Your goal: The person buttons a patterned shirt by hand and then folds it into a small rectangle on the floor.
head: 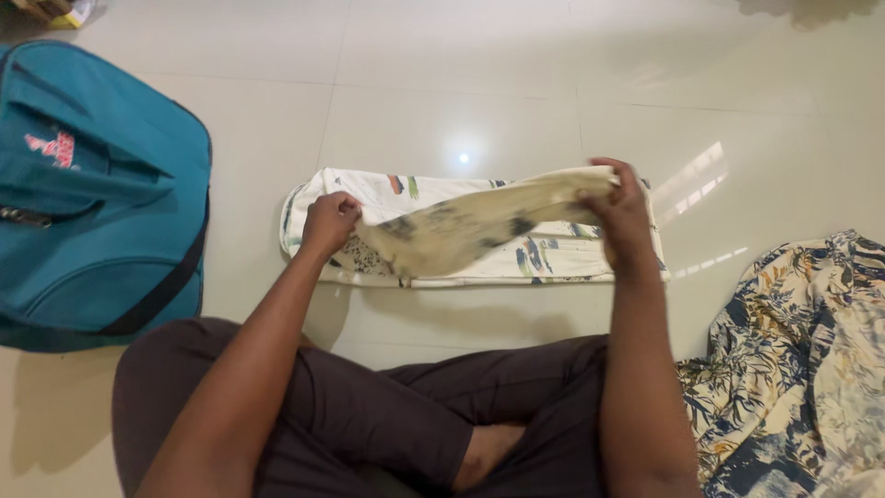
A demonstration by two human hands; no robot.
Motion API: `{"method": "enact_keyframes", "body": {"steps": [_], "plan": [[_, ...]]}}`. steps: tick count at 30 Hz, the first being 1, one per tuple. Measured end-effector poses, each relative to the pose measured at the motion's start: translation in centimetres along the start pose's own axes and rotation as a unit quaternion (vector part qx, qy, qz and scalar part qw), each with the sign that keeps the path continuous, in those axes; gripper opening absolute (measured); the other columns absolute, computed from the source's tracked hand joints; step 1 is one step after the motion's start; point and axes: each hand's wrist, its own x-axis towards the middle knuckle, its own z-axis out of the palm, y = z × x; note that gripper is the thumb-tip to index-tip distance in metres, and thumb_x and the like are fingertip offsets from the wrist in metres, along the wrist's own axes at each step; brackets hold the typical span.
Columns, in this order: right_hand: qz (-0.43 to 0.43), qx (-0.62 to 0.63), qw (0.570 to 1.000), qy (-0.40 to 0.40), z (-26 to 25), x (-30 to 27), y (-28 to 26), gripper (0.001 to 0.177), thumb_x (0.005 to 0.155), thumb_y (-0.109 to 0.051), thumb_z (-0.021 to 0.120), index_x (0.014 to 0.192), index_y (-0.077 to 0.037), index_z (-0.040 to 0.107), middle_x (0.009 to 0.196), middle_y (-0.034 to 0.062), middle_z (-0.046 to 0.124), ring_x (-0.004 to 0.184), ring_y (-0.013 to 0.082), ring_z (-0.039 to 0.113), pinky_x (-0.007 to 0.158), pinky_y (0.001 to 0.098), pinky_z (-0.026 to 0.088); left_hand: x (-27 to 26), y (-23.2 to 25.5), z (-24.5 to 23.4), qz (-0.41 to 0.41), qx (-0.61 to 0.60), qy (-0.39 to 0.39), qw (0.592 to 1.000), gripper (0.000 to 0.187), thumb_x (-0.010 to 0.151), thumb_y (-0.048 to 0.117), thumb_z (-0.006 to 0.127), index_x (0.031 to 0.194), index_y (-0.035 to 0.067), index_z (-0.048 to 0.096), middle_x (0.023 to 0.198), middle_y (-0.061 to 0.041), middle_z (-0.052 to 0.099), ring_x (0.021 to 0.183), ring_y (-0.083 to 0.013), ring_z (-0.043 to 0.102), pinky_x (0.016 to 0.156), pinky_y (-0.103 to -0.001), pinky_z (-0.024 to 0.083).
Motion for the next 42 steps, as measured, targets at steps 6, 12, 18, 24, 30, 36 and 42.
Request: {"method": "enact_keyframes", "body": {"steps": [6, 12, 18, 24, 30, 36, 42], "plan": [[0.067, -0.133, 0.971, 0.190, -9.3, 5.0, 10.1, 0.055, 0.088, 0.004, 0.071, 0.136, -0.006, 0.048, 0.107, 0.0110, 0.071, 0.091, 0.0175, 0.070, 0.074, 0.0323, 0.058, 7.1, 2.3, 3.8, 0.100, 0.050, 0.012, 0.994, 0.015, 0.095, 0.023, 0.071, 0.099, 0.010, 0.076, 0.091, -0.009, 0.074, 0.085, -0.0270, 0.070, 0.079, -0.041, 0.054], [0.114, -0.297, 0.924, 0.213, -11.1, 8.0, 13.2, 0.056, 0.087, -0.004, 0.076, 0.137, -0.007, 0.051, 0.100, 0.0105, 0.069, 0.087, 0.0180, 0.067, 0.070, 0.0311, 0.054, 10.2, 2.5, 3.8, 0.012, 0.215, -0.097, 0.972, 0.027, 0.095, 0.042, 0.078, 0.097, 0.015, 0.077, 0.093, -0.005, 0.075, 0.111, -0.0315, 0.057, 0.095, -0.049, 0.042], [0.165, -0.374, 0.897, 0.170, -11.9, 8.0, 13.7, 0.049, 0.077, -0.002, 0.078, 0.123, -0.011, 0.063, 0.095, 0.0050, 0.063, 0.078, 0.0167, 0.064, 0.062, 0.0354, 0.055, 10.3, -0.5, 1.2, -0.048, 0.278, -0.279, 0.918, 0.032, 0.084, 0.041, 0.081, 0.101, 0.015, 0.075, 0.098, -0.002, 0.076, 0.100, -0.0258, 0.073, 0.098, -0.045, 0.047], [0.108, -0.327, 0.914, 0.215, -12.5, 8.4, 14.2, 0.017, 0.096, -0.007, 0.067, 0.108, -0.012, 0.078, 0.098, 0.0109, 0.073, 0.080, 0.0167, 0.064, 0.075, 0.0335, 0.051, 9.3, -0.7, 0.9, 0.006, 0.176, -0.148, 0.973, 0.028, 0.090, 0.024, 0.077, 0.111, 0.009, 0.064, 0.099, -0.008, 0.072, 0.098, -0.0298, 0.069, 0.092, -0.050, 0.048], [-0.173, -0.585, 0.775, 0.164, -6.2, 6.8, 12.9, 0.021, 0.084, -0.008, 0.079, 0.103, -0.012, 0.072, 0.114, 0.0124, 0.067, 0.108, 0.0333, 0.064, 0.090, 0.0421, 0.053, 3.5, 2.6, 2.0, 0.224, 0.190, -0.012, 0.956, 0.032, 0.083, 0.016, 0.077, 0.109, 0.008, 0.061, 0.112, -0.014, 0.061, 0.106, -0.0337, 0.059, 0.091, -0.047, 0.046], [-0.016, -0.499, 0.847, -0.185, 9.3, 0.2, 12.5, 0.038, 0.085, -0.021, 0.080, 0.120, -0.015, 0.069, 0.124, 0.0064, 0.066, 0.113, 0.0243, 0.061, 0.092, 0.0396, 0.053, -4.8, 5.1, 5.7, 0.130, 0.129, -0.110, 0.977, 0.036, 0.085, 0.024, 0.080, 0.111, 0.008, 0.062, 0.108, -0.013, 0.061, 0.103, -0.0321, 0.063, 0.086, -0.044, 0.051], [-0.129, -0.584, 0.780, -0.182, 11.8, 0.1, 12.5, 0.043, 0.081, -0.019, 0.078, 0.121, -0.014, 0.065, 0.115, 0.0066, 0.064, 0.113, 0.0295, 0.059, 0.089, 0.0461, 0.051, -5.4, 4.3, 8.8, 0.085, 0.060, -0.021, 0.994, 0.045, 0.075, 0.015, 0.083, 0.113, 0.006, 0.060, 0.106, -0.015, 0.060, 0.099, -0.0350, 0.061, 0.083, -0.046, 0.049]]}}
